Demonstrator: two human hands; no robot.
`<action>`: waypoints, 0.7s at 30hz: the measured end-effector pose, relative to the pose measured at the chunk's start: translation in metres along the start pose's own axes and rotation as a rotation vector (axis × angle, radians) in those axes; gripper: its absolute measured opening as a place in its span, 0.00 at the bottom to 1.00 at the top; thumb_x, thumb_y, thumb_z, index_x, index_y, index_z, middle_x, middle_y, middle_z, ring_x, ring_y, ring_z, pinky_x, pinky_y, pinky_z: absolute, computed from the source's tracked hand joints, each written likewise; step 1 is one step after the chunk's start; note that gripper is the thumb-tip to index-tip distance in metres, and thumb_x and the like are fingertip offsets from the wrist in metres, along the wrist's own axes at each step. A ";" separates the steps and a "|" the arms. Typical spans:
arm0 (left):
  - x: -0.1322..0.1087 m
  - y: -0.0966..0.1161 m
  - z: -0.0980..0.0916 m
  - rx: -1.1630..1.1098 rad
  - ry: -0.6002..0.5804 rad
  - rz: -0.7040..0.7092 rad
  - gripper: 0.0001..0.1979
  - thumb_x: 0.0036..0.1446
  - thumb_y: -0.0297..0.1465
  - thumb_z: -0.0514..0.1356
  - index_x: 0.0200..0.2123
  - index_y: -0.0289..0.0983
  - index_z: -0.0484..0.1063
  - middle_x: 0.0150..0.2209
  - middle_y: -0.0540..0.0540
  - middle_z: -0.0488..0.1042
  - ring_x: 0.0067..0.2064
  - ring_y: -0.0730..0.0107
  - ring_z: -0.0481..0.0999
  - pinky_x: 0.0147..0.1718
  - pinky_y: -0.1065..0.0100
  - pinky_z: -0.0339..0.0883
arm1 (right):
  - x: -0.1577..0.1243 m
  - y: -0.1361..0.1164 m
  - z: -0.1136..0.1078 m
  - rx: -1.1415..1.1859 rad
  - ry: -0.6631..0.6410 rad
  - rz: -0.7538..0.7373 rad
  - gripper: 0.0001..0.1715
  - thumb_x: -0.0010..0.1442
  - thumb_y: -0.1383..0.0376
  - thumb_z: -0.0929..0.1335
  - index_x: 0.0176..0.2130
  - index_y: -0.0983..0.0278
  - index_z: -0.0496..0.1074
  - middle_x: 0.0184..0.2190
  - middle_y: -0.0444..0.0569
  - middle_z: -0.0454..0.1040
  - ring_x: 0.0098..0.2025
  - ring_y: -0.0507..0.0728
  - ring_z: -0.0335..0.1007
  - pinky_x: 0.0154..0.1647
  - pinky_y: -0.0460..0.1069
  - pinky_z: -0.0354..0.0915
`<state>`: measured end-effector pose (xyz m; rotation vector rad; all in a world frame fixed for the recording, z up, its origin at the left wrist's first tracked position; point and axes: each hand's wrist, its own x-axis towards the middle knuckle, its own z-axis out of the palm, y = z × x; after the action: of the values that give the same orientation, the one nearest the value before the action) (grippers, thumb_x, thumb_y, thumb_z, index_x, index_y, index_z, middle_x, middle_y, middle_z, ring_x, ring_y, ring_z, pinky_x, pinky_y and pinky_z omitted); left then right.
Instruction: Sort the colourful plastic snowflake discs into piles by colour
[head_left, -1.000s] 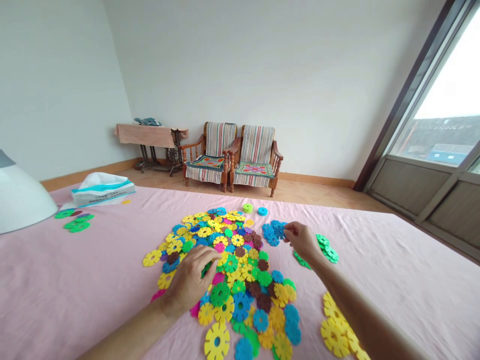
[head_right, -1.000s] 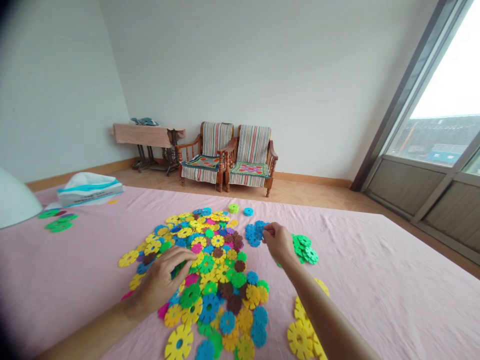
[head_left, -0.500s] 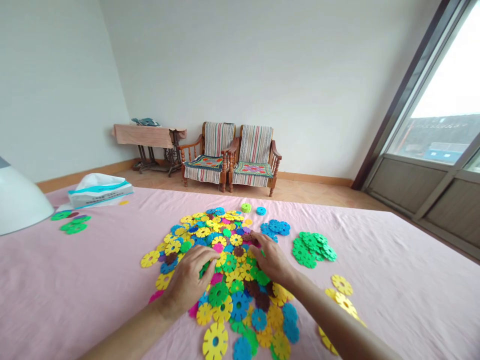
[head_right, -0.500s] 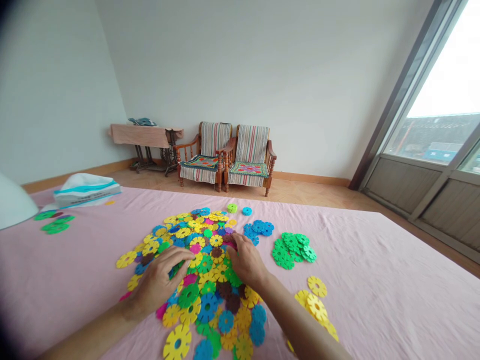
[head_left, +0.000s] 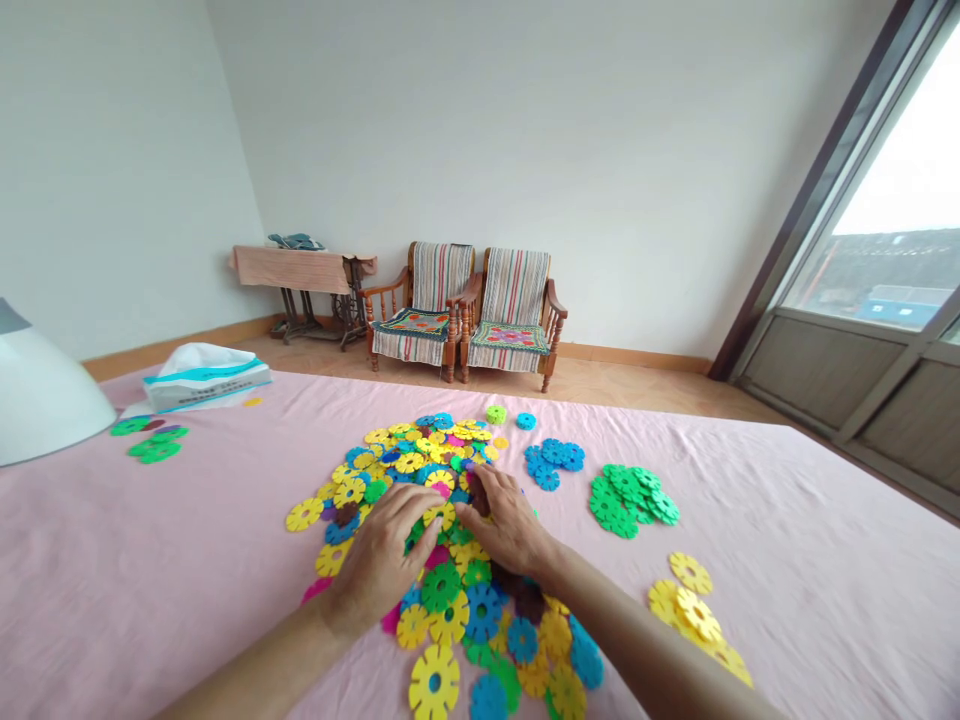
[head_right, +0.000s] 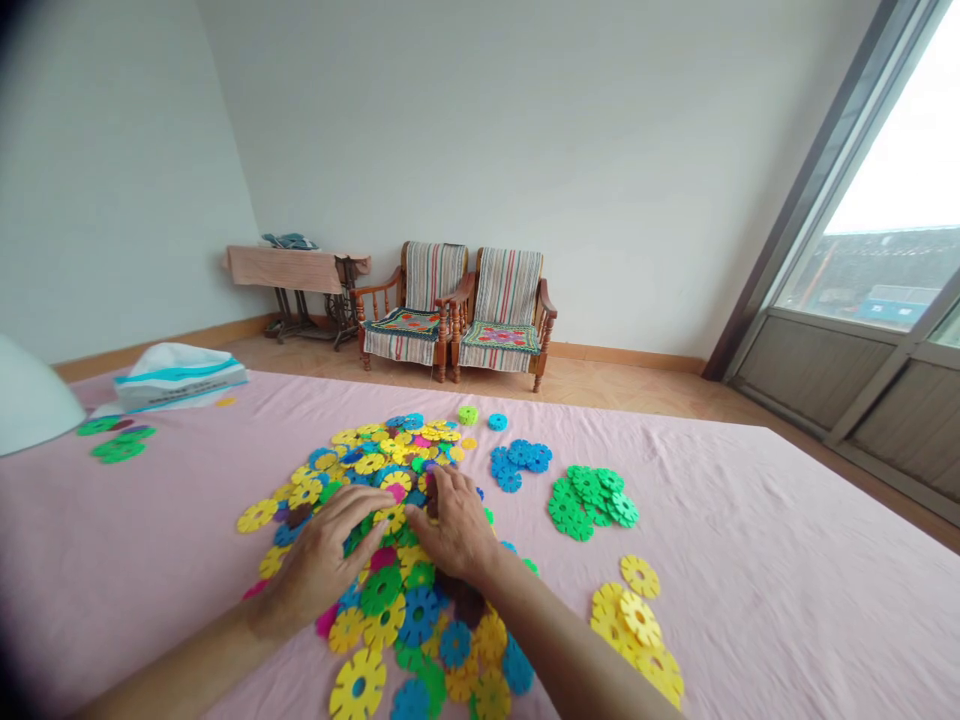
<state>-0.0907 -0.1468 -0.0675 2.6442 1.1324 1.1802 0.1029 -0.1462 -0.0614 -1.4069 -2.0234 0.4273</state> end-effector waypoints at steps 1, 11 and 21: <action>0.000 0.000 0.000 -0.001 -0.001 -0.003 0.10 0.61 0.27 0.54 0.44 0.39 0.71 0.42 0.44 0.74 0.47 0.62 0.72 0.47 0.59 0.68 | -0.004 -0.007 -0.003 0.051 -0.025 -0.031 0.29 0.61 0.58 0.64 0.58 0.68 0.61 0.54 0.58 0.68 0.55 0.60 0.63 0.56 0.54 0.60; -0.001 -0.001 0.001 -0.018 -0.021 0.006 0.08 0.61 0.27 0.54 0.41 0.39 0.72 0.40 0.45 0.75 0.46 0.63 0.73 0.46 0.60 0.68 | -0.059 0.008 -0.065 -0.109 -0.035 0.079 0.20 0.56 0.65 0.65 0.50 0.65 0.68 0.43 0.56 0.72 0.45 0.61 0.70 0.45 0.56 0.65; 0.000 0.000 0.000 -0.020 0.027 0.033 0.08 0.60 0.25 0.55 0.37 0.39 0.73 0.38 0.45 0.76 0.43 0.65 0.74 0.44 0.62 0.69 | -0.072 0.004 -0.073 -0.158 -0.242 0.165 0.24 0.51 0.70 0.67 0.50 0.64 0.70 0.38 0.53 0.71 0.41 0.59 0.70 0.43 0.53 0.65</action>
<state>-0.0903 -0.1463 -0.0674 2.6500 1.0786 1.2301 0.1707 -0.2179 -0.0312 -1.6963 -2.1799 0.5415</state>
